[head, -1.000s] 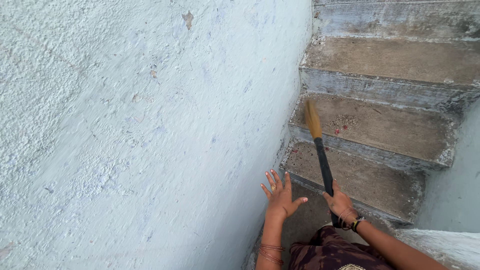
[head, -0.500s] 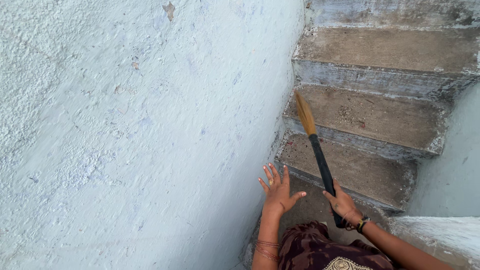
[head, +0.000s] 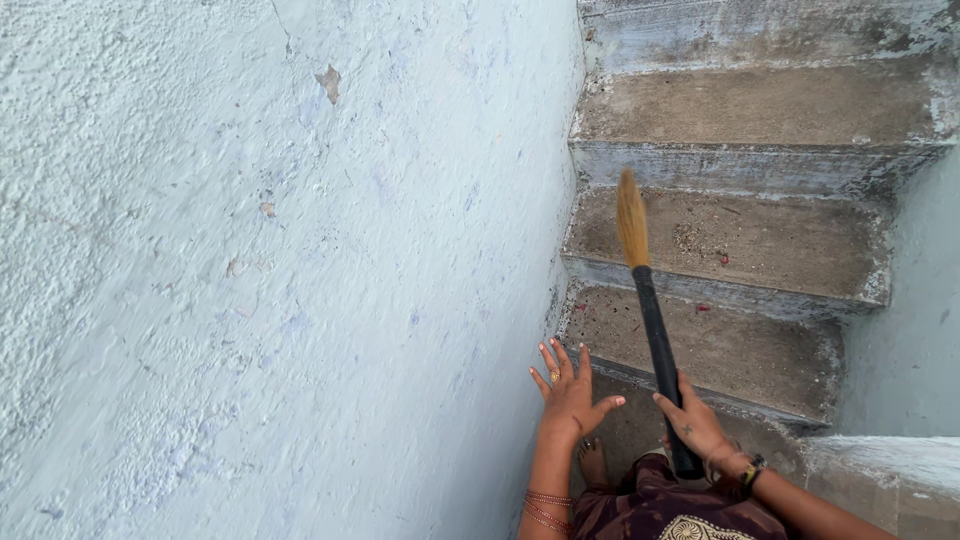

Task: The person sweeps dirt off outdoor stairs and a wall using a broom.

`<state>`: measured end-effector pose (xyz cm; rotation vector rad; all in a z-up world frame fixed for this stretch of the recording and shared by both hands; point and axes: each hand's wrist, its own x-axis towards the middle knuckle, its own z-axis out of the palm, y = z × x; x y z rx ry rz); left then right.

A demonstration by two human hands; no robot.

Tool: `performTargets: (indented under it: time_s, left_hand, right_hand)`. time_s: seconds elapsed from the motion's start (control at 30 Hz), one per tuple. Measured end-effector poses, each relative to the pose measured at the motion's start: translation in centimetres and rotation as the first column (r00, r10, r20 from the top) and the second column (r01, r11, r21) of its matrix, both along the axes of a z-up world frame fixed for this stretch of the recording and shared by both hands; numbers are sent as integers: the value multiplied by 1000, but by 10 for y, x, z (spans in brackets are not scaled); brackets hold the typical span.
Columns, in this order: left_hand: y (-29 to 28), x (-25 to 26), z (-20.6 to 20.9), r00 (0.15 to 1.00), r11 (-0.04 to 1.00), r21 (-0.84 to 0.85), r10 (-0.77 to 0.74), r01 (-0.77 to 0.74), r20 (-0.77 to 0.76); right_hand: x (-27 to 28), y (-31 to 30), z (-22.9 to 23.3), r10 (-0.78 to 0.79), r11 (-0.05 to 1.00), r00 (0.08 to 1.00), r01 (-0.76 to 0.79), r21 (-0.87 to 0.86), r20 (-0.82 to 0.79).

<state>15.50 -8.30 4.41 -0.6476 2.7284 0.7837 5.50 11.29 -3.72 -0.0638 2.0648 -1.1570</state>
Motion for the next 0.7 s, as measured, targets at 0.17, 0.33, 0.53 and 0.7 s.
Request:
performTargets:
  time_s: [0.17,0.33,0.53,0.7]
  left_hand:
    - [-37,-4,-9,998,997,-39,-63,62,-8]
    - [-81,-11,-18,996,996,-21,-83,84,22]
    - [-121,-20,-24,993,993,-21,-115,115,9]
    - [-142,-23,-25,991,991,-5,-136,136,-6]
  right_hand:
    - [-91,-86,-47,249,964,967,-243,107,-46]
    - [-65,-137,-85,111,971,901,-7,240,-420]
    - [-96,-173,-78,142,980,987,-130,153,-71]
    - [-55,-198,-78,-368,923,930,366,-122,4]
